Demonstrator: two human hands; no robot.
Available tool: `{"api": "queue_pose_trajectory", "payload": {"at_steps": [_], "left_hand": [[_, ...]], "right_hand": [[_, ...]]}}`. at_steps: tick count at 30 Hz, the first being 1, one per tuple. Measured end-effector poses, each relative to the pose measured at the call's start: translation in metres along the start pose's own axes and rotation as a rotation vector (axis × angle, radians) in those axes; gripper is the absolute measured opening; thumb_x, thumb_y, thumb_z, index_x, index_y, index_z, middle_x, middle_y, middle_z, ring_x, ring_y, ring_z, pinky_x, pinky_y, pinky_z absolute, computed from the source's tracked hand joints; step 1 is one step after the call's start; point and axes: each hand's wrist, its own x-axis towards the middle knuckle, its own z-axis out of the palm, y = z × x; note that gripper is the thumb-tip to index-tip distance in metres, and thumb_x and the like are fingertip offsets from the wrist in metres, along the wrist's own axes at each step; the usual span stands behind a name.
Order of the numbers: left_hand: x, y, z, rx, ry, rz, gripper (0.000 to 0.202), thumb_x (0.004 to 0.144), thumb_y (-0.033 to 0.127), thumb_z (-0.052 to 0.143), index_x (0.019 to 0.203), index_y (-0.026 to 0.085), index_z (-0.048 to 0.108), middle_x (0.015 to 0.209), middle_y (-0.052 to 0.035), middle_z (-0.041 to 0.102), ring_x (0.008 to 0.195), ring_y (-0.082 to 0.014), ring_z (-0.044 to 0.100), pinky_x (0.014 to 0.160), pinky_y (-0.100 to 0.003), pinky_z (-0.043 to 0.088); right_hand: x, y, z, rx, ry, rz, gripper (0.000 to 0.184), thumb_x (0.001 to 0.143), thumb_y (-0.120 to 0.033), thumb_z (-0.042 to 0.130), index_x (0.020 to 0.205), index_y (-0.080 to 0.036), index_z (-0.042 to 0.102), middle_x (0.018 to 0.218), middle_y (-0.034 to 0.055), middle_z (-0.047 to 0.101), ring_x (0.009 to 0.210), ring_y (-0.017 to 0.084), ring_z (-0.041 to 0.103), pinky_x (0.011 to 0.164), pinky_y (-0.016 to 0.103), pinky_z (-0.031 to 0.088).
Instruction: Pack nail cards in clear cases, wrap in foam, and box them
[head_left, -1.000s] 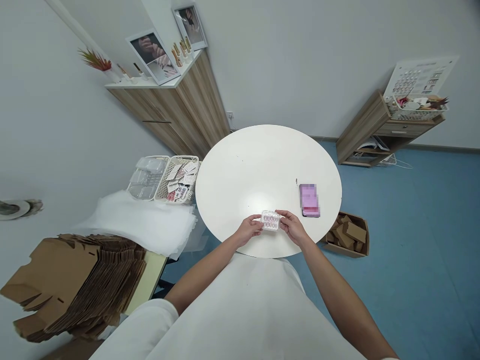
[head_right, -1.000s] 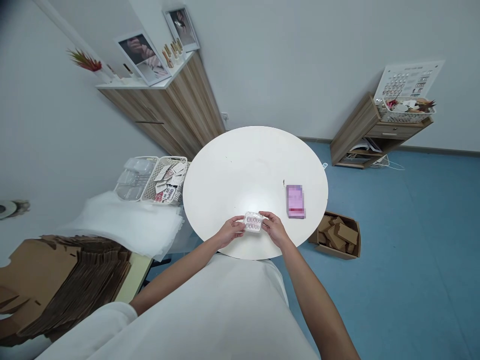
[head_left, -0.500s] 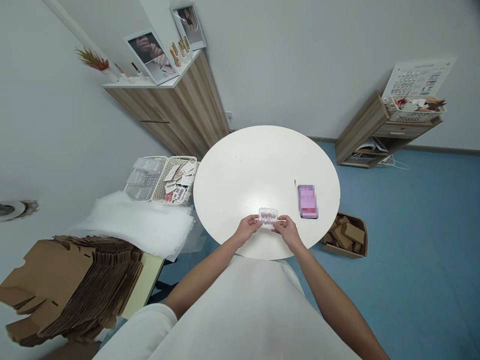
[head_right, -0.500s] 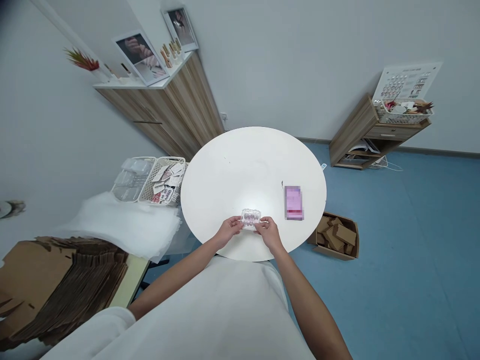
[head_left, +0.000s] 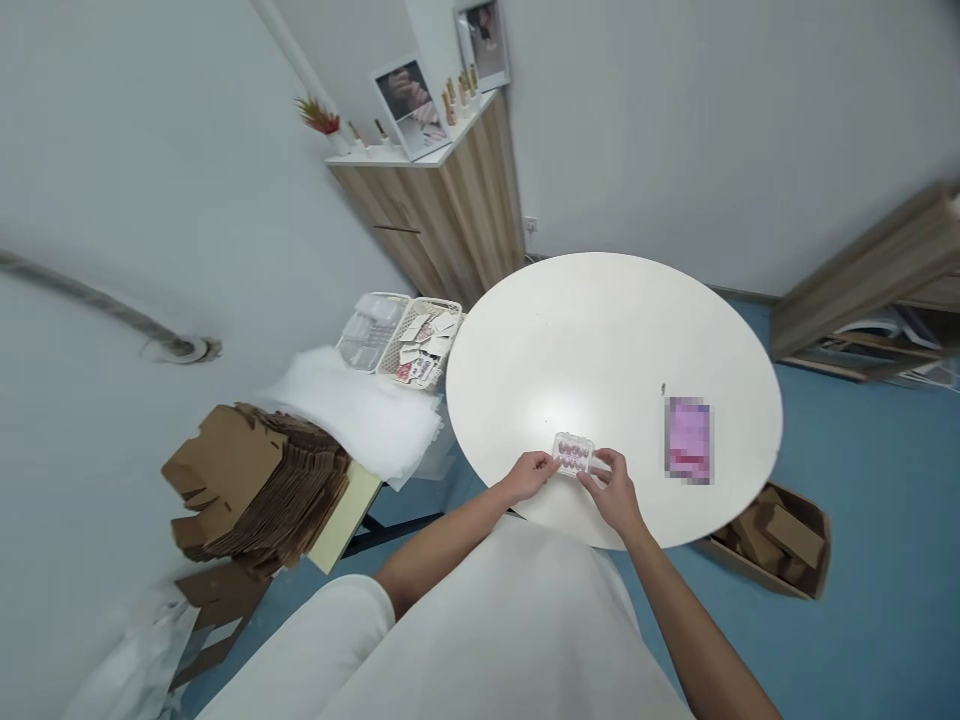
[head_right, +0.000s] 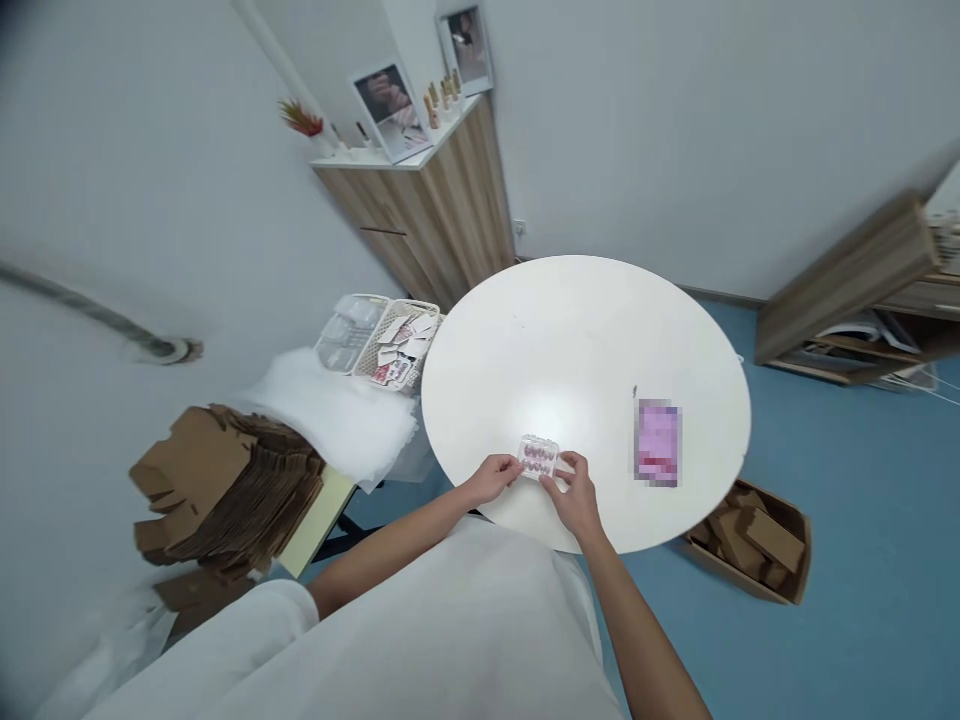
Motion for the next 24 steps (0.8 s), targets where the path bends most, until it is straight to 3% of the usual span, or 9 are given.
{"api": "queue_pose_trajectory", "payload": {"at_steps": [3,6,8,12,14,18,24], "left_hand": [[0.000,-0.004,-0.018,0.016,-0.009,-0.007,0.037,0.075,0.048,0.046,0.063,0.014,0.052,0.054,0.0029,0.045,0.051,-0.0080,0.038,0.050,-0.021,0.031],[0.002,-0.007,-0.038,0.038,-0.040,-0.005,0.038,0.075,0.050,0.045,0.062,0.014,0.052,0.055,0.0031,0.045,0.051,-0.0080,0.038,0.051,-0.021,0.032],[0.004,-0.009,-0.052,0.042,-0.056,0.001,0.038,0.075,0.050,0.044,0.064,0.014,0.053,0.056,0.0031,0.045,0.052,-0.0082,0.039,0.052,-0.021,0.032],[0.008,-0.021,-0.084,0.035,0.024,0.013,0.038,0.076,0.049,0.044,0.072,0.015,0.058,0.060,0.0013,0.051,0.057,-0.0104,0.046,0.057,-0.023,0.037],[0.008,-0.029,-0.105,-0.005,0.101,0.001,0.037,0.077,0.048,0.044,0.088,0.015,0.059,0.069,-0.0006,0.055,0.064,-0.0119,0.050,0.062,-0.024,0.039],[0.011,-0.046,-0.152,-0.132,0.229,-0.039,0.054,0.076,0.042,0.050,0.123,0.019,0.037,0.097,-0.0062,0.055,0.078,-0.0136,0.055,0.069,-0.026,0.043],[0.028,-0.061,-0.206,-0.103,0.245,0.004,0.053,0.071,0.026,0.057,0.121,0.019,0.041,0.117,-0.0106,0.046,0.098,-0.0193,0.049,0.081,-0.031,0.041]], "right_hand": [[0.007,-0.005,0.007,-0.165,-0.093,-0.178,0.070,0.059,-0.041,0.066,0.119,-0.026,0.031,0.130,0.0111,0.032,0.103,0.024,0.050,0.083,0.039,0.043],[0.017,-0.015,0.021,-0.323,-0.227,-0.297,0.056,0.063,-0.036,0.063,0.114,-0.026,0.039,0.135,0.0077,0.027,0.110,0.024,0.045,0.085,0.039,0.042],[0.025,-0.022,0.036,-0.393,-0.241,-0.327,0.046,0.067,-0.032,0.059,0.109,-0.026,0.043,0.133,0.0060,0.030,0.114,0.023,0.041,0.086,0.039,0.042],[0.042,-0.035,0.077,-0.509,-0.180,-0.336,0.039,0.069,-0.031,0.056,0.105,-0.024,0.045,0.128,0.0064,0.036,0.115,0.023,0.039,0.086,0.039,0.042],[0.053,-0.041,0.102,-0.556,-0.176,-0.350,0.038,0.068,-0.033,0.057,0.103,-0.023,0.046,0.126,0.0074,0.039,0.115,0.024,0.039,0.086,0.041,0.041],[0.079,-0.053,0.152,-0.593,-0.194,-0.362,0.041,0.069,-0.034,0.056,0.106,-0.023,0.044,0.125,0.0085,0.041,0.113,0.026,0.040,0.085,0.042,0.042],[0.120,-0.066,0.214,-0.654,-0.196,-0.382,0.055,0.070,-0.032,0.055,0.119,-0.022,0.034,0.132,0.0109,0.033,0.113,0.028,0.040,0.089,0.045,0.038]]}}
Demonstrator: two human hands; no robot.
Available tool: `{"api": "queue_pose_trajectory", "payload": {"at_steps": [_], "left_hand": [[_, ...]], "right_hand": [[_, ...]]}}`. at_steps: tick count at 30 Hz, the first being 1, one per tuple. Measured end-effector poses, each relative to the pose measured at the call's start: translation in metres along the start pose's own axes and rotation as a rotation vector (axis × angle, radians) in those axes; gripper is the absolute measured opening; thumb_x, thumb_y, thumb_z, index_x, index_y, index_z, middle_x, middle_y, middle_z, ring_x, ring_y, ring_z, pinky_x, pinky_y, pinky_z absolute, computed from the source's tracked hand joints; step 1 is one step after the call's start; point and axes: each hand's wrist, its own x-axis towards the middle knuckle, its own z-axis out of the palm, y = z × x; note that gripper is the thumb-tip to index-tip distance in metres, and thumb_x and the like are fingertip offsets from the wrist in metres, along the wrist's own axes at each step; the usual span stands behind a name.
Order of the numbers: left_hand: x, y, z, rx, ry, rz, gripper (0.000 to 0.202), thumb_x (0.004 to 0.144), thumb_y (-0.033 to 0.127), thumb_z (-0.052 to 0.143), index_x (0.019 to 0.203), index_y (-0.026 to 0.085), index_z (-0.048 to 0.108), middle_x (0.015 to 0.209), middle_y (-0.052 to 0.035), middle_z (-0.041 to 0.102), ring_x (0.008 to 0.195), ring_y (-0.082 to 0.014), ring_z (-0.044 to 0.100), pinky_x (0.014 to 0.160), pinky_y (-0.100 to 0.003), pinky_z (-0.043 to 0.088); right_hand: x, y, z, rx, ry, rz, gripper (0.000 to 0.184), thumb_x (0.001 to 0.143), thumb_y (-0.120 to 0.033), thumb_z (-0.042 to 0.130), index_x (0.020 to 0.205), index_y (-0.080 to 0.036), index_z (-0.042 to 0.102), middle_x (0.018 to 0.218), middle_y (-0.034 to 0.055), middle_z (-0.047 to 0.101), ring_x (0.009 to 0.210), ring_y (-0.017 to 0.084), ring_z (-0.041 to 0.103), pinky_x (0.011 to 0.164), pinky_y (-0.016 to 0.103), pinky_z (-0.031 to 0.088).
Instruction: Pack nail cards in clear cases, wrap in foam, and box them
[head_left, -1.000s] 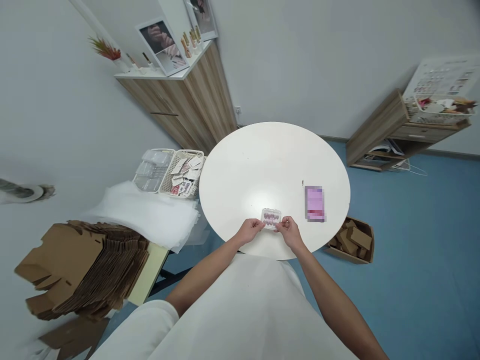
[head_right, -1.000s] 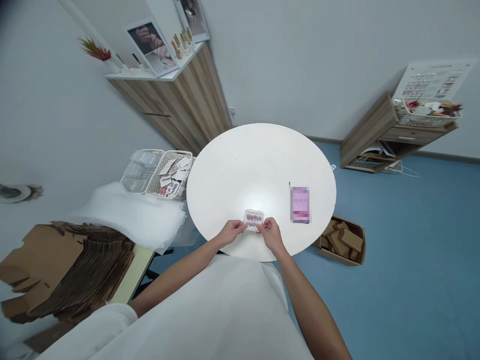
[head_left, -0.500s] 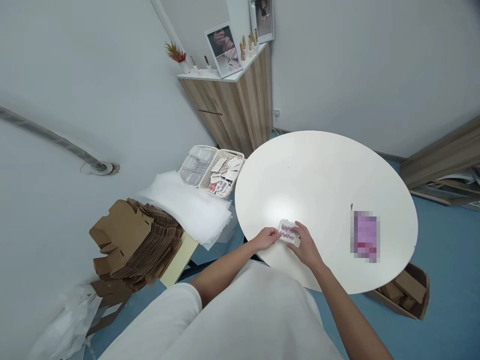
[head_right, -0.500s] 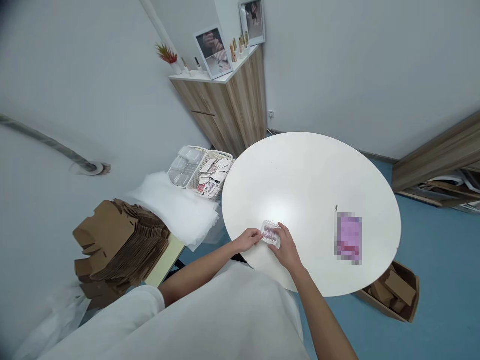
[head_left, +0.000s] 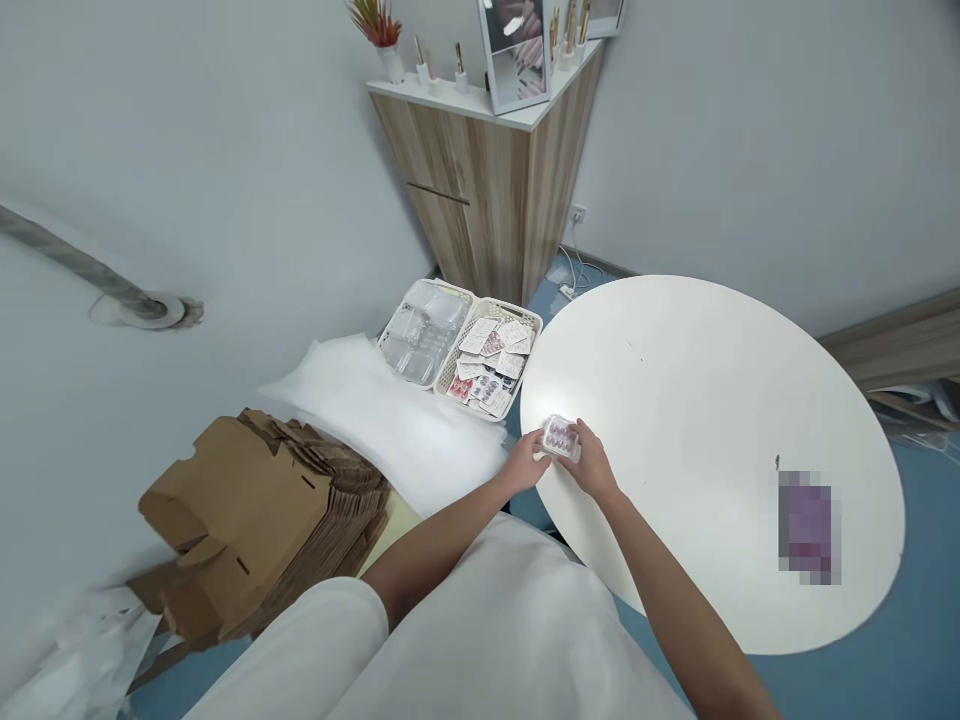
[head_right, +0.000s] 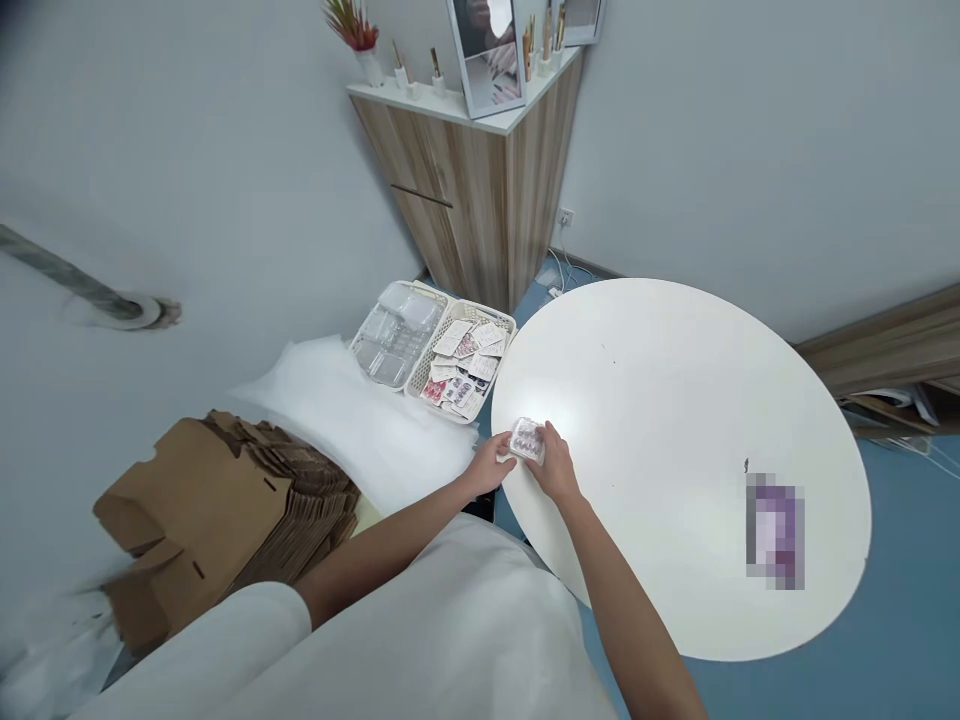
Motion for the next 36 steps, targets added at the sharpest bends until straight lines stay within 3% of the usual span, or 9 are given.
{"api": "queue_pose_trajectory", "payload": {"at_steps": [4,11,17,20,24,30,36], "left_hand": [[0.021,0.001,-0.013,0.088,0.003,-0.042,0.058,0.070,0.024,0.055,0.125,0.020,0.036,0.122,-0.0103,0.037,0.106,-0.0213,0.044,0.087,-0.031,0.038],[0.043,0.003,-0.016,0.120,-0.045,-0.106,0.059,0.069,0.023,0.053,0.125,0.019,0.033,0.119,-0.0100,0.035,0.101,-0.0187,0.045,0.085,-0.028,0.038],[0.040,-0.003,-0.013,0.058,-0.003,-0.139,0.066,0.069,0.024,0.054,0.129,0.018,0.027,0.125,-0.0113,0.030,0.104,-0.0187,0.044,0.087,-0.028,0.038],[0.039,-0.005,-0.011,0.032,0.025,-0.158,0.066,0.069,0.024,0.055,0.128,0.019,0.027,0.125,-0.0109,0.030,0.107,-0.0190,0.043,0.087,-0.028,0.038],[0.042,-0.005,-0.009,-0.032,0.041,-0.149,0.065,0.069,0.023,0.055,0.128,0.019,0.028,0.127,-0.0110,0.030,0.112,-0.0193,0.042,0.089,-0.027,0.038],[0.053,-0.003,-0.011,-0.051,0.067,-0.114,0.064,0.070,0.021,0.055,0.128,0.019,0.028,0.130,-0.0110,0.033,0.116,-0.0205,0.039,0.095,-0.030,0.033],[0.052,-0.005,-0.012,-0.028,0.035,-0.070,0.069,0.071,0.022,0.055,0.131,0.019,0.022,0.134,-0.0120,0.031,0.121,-0.0218,0.035,0.098,-0.034,0.029]], "right_hand": [[0.029,-0.008,0.011,-0.042,0.005,0.038,0.055,0.068,-0.029,0.055,0.119,-0.020,0.034,0.131,0.0110,0.035,0.118,0.028,0.036,0.093,0.044,0.035],[0.056,-0.005,0.021,-0.090,-0.039,0.115,0.053,0.067,-0.024,0.054,0.117,-0.020,0.036,0.130,0.0104,0.036,0.117,0.027,0.035,0.090,0.042,0.035],[0.049,-0.012,0.027,-0.030,0.065,0.182,0.059,0.064,-0.028,0.057,0.118,-0.021,0.036,0.133,0.0110,0.027,0.117,0.029,0.033,0.089,0.044,0.035],[0.041,-0.018,0.031,0.118,0.152,0.304,0.061,0.065,-0.029,0.055,0.121,-0.018,0.033,0.124,0.0138,0.035,0.105,0.026,0.043,0.084,0.041,0.040],[0.044,-0.023,0.033,0.285,0.153,0.412,0.061,0.065,-0.029,0.053,0.121,-0.014,0.033,0.114,0.0135,0.043,0.088,0.022,0.051,0.077,0.037,0.045],[0.060,-0.026,0.025,0.331,0.150,0.392,0.059,0.064,-0.029,0.052,0.119,-0.017,0.034,0.117,0.0116,0.043,0.093,0.022,0.050,0.076,0.036,0.045],[0.051,-0.025,0.028,0.332,0.137,0.407,0.061,0.066,-0.031,0.052,0.122,-0.018,0.030,0.118,0.0119,0.043,0.092,0.021,0.052,0.076,0.035,0.047]]}}
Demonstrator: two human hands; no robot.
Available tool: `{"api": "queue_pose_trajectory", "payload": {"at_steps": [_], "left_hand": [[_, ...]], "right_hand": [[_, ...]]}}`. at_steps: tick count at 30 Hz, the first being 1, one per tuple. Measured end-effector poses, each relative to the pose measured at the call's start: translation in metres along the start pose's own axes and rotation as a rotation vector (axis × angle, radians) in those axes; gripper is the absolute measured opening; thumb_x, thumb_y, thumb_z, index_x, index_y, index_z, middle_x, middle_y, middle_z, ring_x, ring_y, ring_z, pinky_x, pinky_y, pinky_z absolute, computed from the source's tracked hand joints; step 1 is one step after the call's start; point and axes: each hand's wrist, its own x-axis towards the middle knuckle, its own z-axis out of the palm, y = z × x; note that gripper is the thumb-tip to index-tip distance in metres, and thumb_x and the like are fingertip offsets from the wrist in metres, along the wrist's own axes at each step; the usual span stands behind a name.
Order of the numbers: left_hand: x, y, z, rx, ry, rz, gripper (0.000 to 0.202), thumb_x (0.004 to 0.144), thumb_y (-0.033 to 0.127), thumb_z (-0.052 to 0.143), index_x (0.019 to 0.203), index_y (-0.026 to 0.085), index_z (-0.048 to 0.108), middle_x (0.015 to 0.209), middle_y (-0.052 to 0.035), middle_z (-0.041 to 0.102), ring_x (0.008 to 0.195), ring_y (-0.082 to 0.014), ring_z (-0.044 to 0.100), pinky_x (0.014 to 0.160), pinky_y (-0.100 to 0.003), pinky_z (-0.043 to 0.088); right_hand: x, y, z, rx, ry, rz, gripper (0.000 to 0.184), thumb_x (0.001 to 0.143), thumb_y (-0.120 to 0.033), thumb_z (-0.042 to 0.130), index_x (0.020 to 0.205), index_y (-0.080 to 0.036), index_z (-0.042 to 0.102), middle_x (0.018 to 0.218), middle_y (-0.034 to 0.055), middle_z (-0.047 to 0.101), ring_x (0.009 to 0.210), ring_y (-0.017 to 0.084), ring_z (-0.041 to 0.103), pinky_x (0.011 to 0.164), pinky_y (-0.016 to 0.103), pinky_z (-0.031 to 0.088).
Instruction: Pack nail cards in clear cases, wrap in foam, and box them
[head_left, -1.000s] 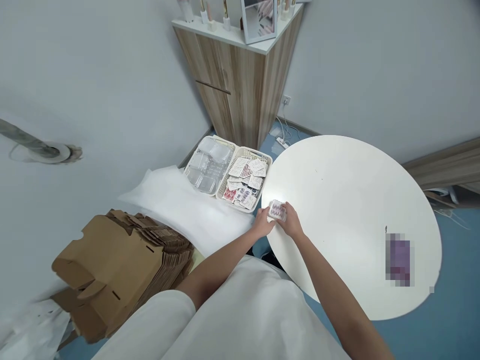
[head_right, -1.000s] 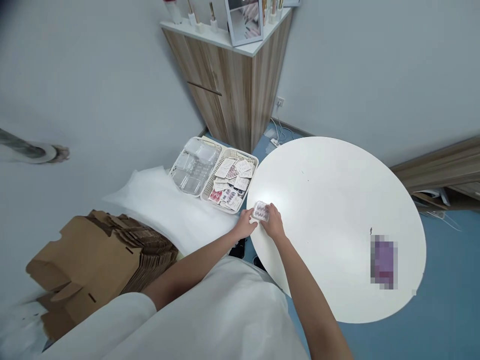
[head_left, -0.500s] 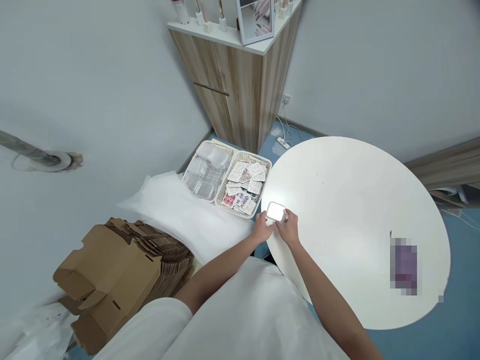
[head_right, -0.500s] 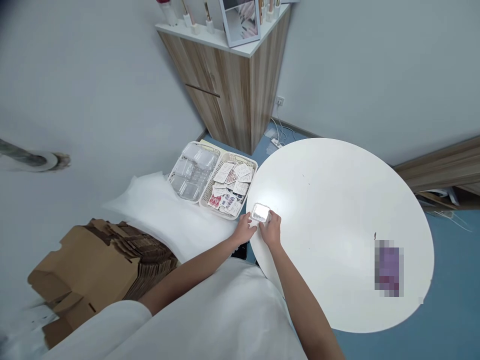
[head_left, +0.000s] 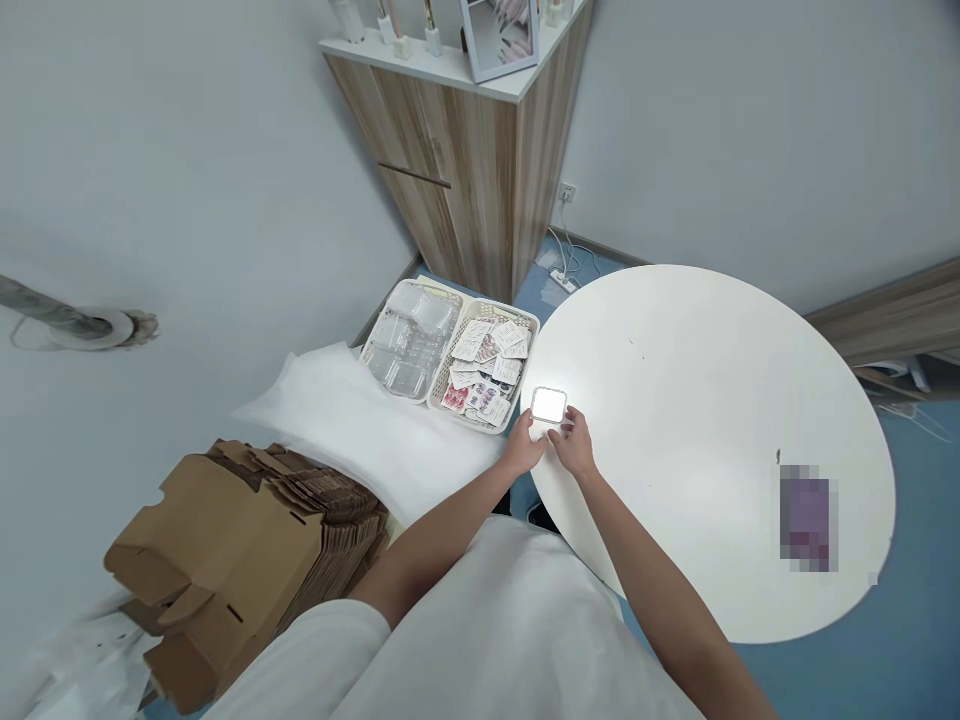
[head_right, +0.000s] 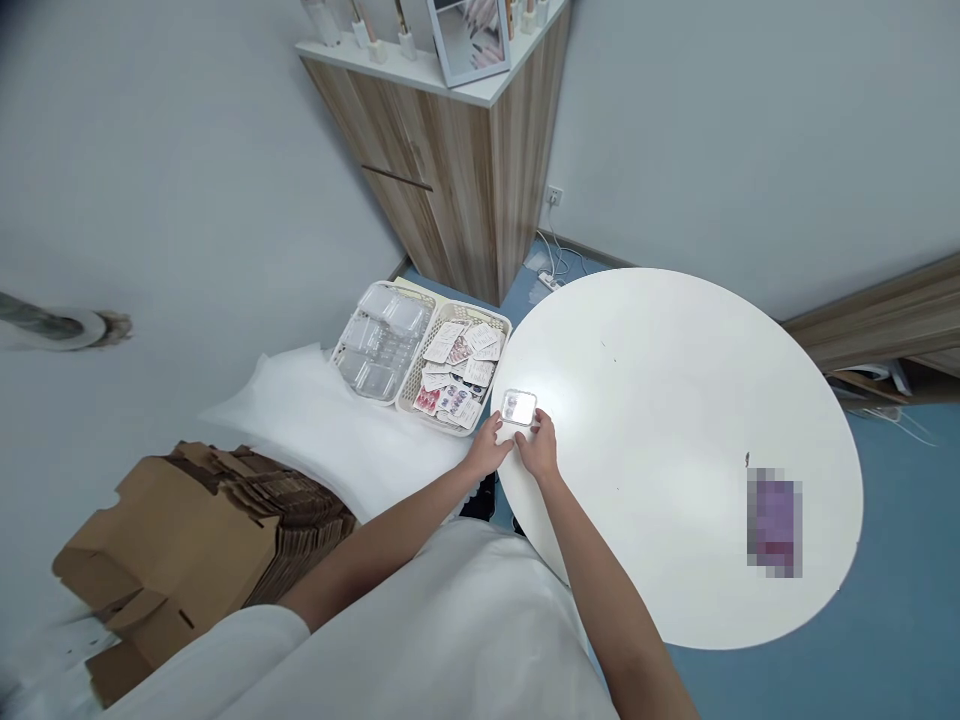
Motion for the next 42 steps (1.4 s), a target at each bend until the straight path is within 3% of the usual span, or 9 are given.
{"api": "queue_pose_trajectory", "payload": {"at_steps": [6,11,14,19,25,29,34,38,42], "left_hand": [[-0.021,-0.002,-0.003,0.094,-0.022,0.062,0.069,0.072,0.022,0.053,0.133,0.018,0.021,0.138,-0.0112,0.026,0.124,-0.0229,0.029,0.100,-0.035,0.027],[-0.057,-0.006,-0.005,0.186,0.010,0.152,0.049,0.074,0.020,0.049,0.122,0.019,0.040,0.127,-0.0078,0.042,0.116,-0.0212,0.039,0.096,-0.035,0.033],[-0.084,-0.017,-0.004,0.238,0.047,0.183,0.034,0.074,0.018,0.047,0.108,0.018,0.051,0.117,-0.0069,0.050,0.108,-0.0197,0.046,0.092,-0.034,0.038],[-0.135,-0.046,-0.004,0.292,0.220,0.060,0.027,0.074,0.019,0.047,0.100,0.019,0.054,0.105,-0.0065,0.055,0.101,-0.0201,0.051,0.087,-0.035,0.042],[-0.177,-0.064,-0.025,0.296,0.417,-0.035,0.025,0.070,0.018,0.050,0.094,0.021,0.055,0.102,-0.0056,0.056,0.100,-0.0208,0.050,0.088,-0.038,0.041],[-0.178,-0.066,-0.054,0.310,0.542,-0.051,0.027,0.071,0.021,0.050,0.098,0.020,0.054,0.107,-0.0064,0.053,0.106,-0.0202,0.047,0.094,-0.037,0.036],[-0.157,-0.063,-0.093,0.271,0.544,-0.047,0.047,0.072,0.024,0.052,0.117,0.016,0.043,0.130,-0.0105,0.037,0.124,-0.0213,0.029,0.103,-0.035,0.023],[-0.139,-0.071,-0.120,0.149,0.457,-0.159,0.066,0.068,0.023,0.055,0.129,0.017,0.028,0.142,-0.0121,0.014,0.129,-0.0243,0.016,0.103,-0.037,0.019],[-0.133,-0.091,-0.136,0.002,0.387,-0.337,0.079,0.062,0.023,0.060,0.131,0.016,0.022,0.143,-0.0125,0.007,0.131,-0.0261,0.007,0.104,-0.037,0.012]], "right_hand": [[-0.031,0.016,0.001,0.012,0.028,0.018,0.058,0.069,-0.031,0.050,0.122,-0.019,0.031,0.120,0.0118,0.042,0.094,0.021,0.051,0.079,0.035,0.046],[-0.074,0.030,0.000,0.031,-0.016,-0.061,0.046,0.073,-0.030,0.045,0.116,-0.019,0.038,0.117,0.0108,0.047,0.090,0.019,0.052,0.078,0.037,0.045],[-0.097,0.037,-0.001,0.037,-0.127,-0.156,0.034,0.076,-0.029,0.041,0.107,-0.019,0.046,0.106,0.0094,0.054,0.085,0.018,0.054,0.078,0.037,0.046],[-0.110,0.043,0.006,-0.014,-0.432,-0.302,0.023,0.077,-0.027,0.037,0.091,-0.021,0.055,0.088,0.0058,0.061,0.077,0.019,0.057,0.071,0.036,0.047],[-0.097,0.011,0.045,-0.161,-0.565,-0.524,0.028,0.073,-0.022,0.041,0.098,-0.020,0.054,0.094,0.0063,0.056,0.088,0.020,0.054,0.078,0.036,0.045],[-0.079,-0.035,0.075,-0.286,-0.570,-0.738,0.035,0.072,-0.020,0.043,0.107,-0.020,0.050,0.112,0.0097,0.046,0.107,0.024,0.044,0.088,0.040,0.038],[-0.060,-0.079,0.116,-0.416,-0.578,-0.806,0.038,0.072,-0.021,0.047,0.110,-0.019,0.050,0.123,0.0115,0.038,0.115,0.026,0.036,0.092,0.040,0.034],[-0.057,-0.078,0.153,-0.532,-0.648,-0.708,0.050,0.068,-0.023,0.054,0.117,-0.017,0.044,0.130,0.0136,0.033,0.122,0.031,0.027,0.092,0.043,0.032],[-0.059,-0.062,0.176,-0.586,-0.513,-0.560,0.054,0.067,-0.016,0.051,0.121,-0.015,0.039,0.133,0.0163,0.029,0.123,0.032,0.026,0.089,0.043,0.035]]}}
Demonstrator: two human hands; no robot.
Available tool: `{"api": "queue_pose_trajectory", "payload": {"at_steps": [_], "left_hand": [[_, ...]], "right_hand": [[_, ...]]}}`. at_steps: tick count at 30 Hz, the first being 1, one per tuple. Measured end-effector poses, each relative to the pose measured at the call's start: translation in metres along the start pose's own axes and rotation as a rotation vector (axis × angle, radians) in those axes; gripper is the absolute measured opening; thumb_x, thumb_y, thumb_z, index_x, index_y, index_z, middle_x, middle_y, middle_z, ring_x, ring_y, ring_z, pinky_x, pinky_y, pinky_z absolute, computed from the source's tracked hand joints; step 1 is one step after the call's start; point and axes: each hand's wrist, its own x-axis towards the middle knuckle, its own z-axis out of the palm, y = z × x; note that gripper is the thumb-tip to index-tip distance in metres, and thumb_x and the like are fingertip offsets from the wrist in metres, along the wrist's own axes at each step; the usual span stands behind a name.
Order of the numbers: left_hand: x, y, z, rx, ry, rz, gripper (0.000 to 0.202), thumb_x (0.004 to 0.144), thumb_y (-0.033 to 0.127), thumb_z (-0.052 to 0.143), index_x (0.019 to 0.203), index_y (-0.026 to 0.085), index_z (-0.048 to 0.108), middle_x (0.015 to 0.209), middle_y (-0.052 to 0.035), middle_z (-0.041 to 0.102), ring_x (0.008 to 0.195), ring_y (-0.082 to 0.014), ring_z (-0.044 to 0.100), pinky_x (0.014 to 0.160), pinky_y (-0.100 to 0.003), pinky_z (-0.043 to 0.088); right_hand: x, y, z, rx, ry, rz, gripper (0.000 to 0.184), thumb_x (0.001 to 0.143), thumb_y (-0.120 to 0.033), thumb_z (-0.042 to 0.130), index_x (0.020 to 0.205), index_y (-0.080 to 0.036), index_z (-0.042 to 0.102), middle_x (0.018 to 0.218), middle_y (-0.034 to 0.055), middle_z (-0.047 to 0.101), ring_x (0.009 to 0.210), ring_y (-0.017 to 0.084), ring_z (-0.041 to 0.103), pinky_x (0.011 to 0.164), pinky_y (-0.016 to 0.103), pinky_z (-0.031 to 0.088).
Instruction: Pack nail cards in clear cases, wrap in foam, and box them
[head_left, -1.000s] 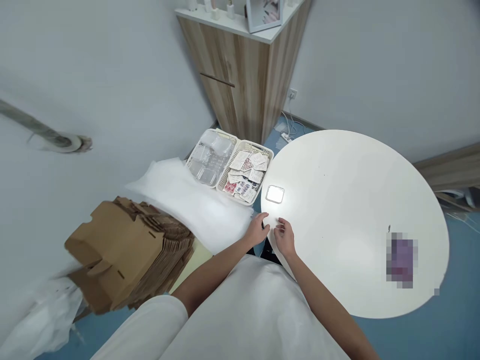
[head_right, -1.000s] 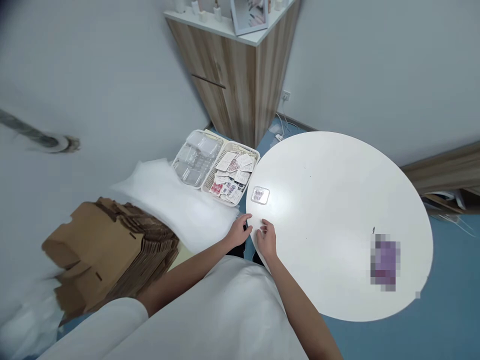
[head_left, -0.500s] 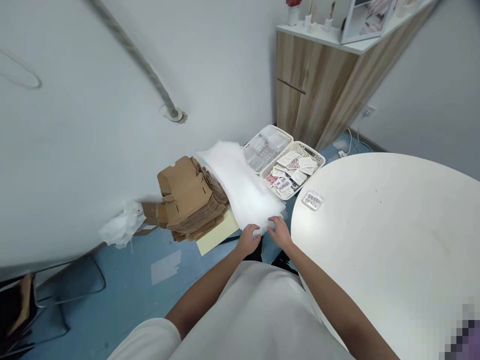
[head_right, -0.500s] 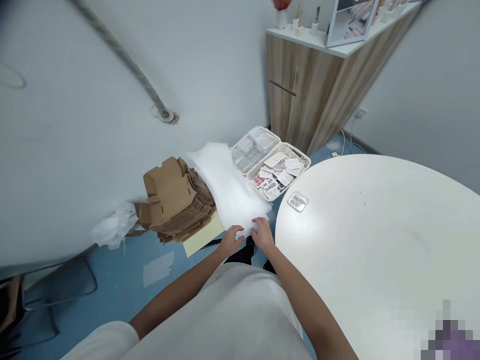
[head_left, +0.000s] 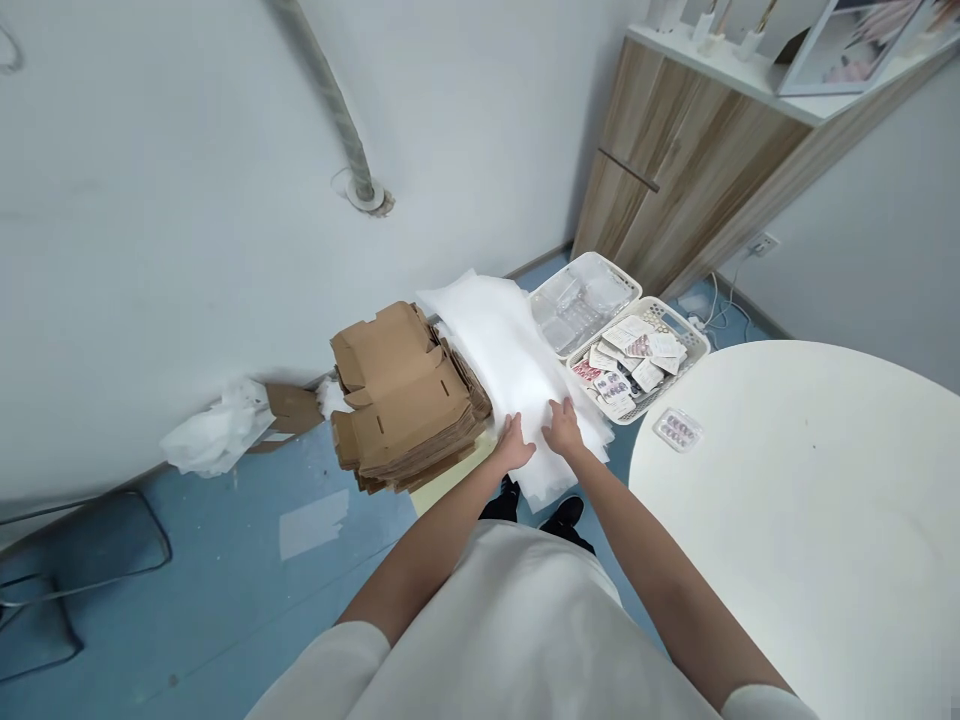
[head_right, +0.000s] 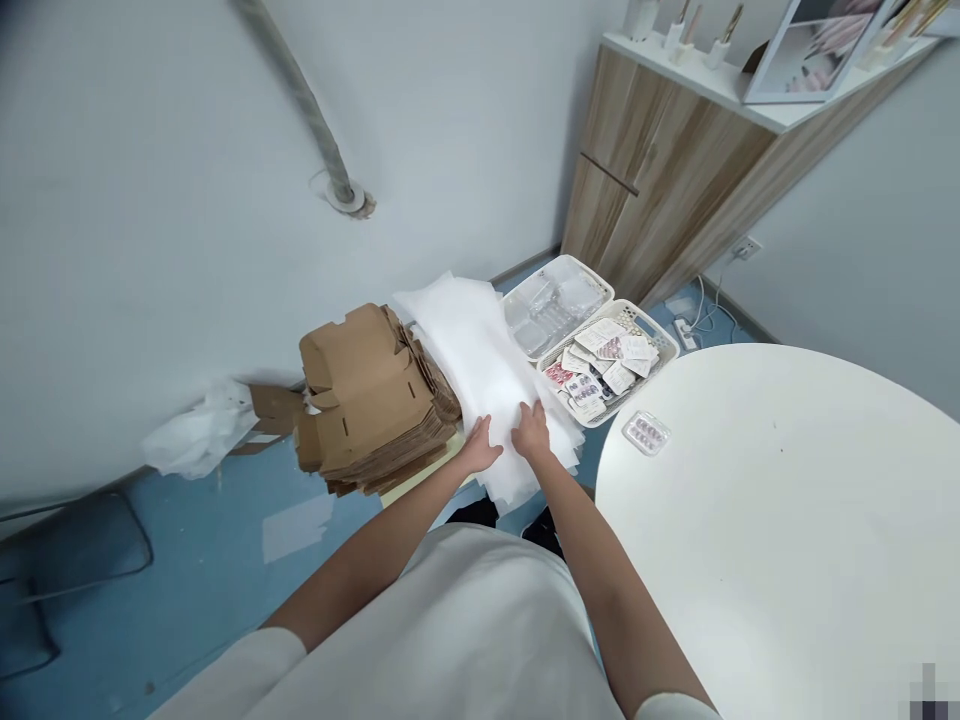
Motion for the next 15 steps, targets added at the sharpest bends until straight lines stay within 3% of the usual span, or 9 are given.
{"api": "queue_pose_trajectory", "payload": {"at_steps": [5,10,12,15], "left_hand": [[0.002,-0.017,-0.003,-0.076,-0.049,0.019,0.078,0.063,0.024,0.059,0.131,0.016,0.023,0.143,-0.0099,0.012,0.131,-0.0220,0.007,0.106,-0.032,0.010],[0.003,-0.014,-0.003,-0.121,-0.048,0.051,0.068,0.068,0.029,0.057,0.128,0.016,0.029,0.139,-0.0103,0.025,0.128,-0.0244,0.020,0.104,-0.034,0.018],[0.004,-0.012,-0.002,-0.132,-0.058,0.055,0.063,0.071,0.032,0.055,0.127,0.016,0.032,0.137,-0.0102,0.030,0.126,-0.0248,0.025,0.102,-0.035,0.022],[0.004,-0.010,0.000,-0.124,-0.075,0.049,0.060,0.072,0.036,0.054,0.126,0.016,0.035,0.135,-0.0106,0.033,0.125,-0.0254,0.028,0.101,-0.035,0.023]], "right_hand": [[0.000,0.000,0.008,-0.042,0.115,0.012,0.039,0.073,-0.013,0.040,0.111,-0.021,0.047,0.111,0.0099,0.054,0.101,0.025,0.050,0.080,0.037,0.038],[-0.002,-0.009,0.004,-0.106,0.176,0.011,0.027,0.079,-0.017,0.035,0.097,-0.020,0.054,0.091,0.0063,0.062,0.081,0.020,0.057,0.078,0.036,0.035],[-0.003,-0.011,0.003,-0.122,0.154,-0.023,0.026,0.078,-0.020,0.038,0.099,-0.020,0.053,0.092,0.0063,0.062,0.082,0.020,0.056,0.075,0.034,0.036],[-0.002,-0.007,0.000,-0.179,0.225,0.002,0.035,0.075,-0.025,0.044,0.109,-0.018,0.048,0.107,0.0099,0.056,0.095,0.025,0.051,0.074,0.034,0.036]]}}
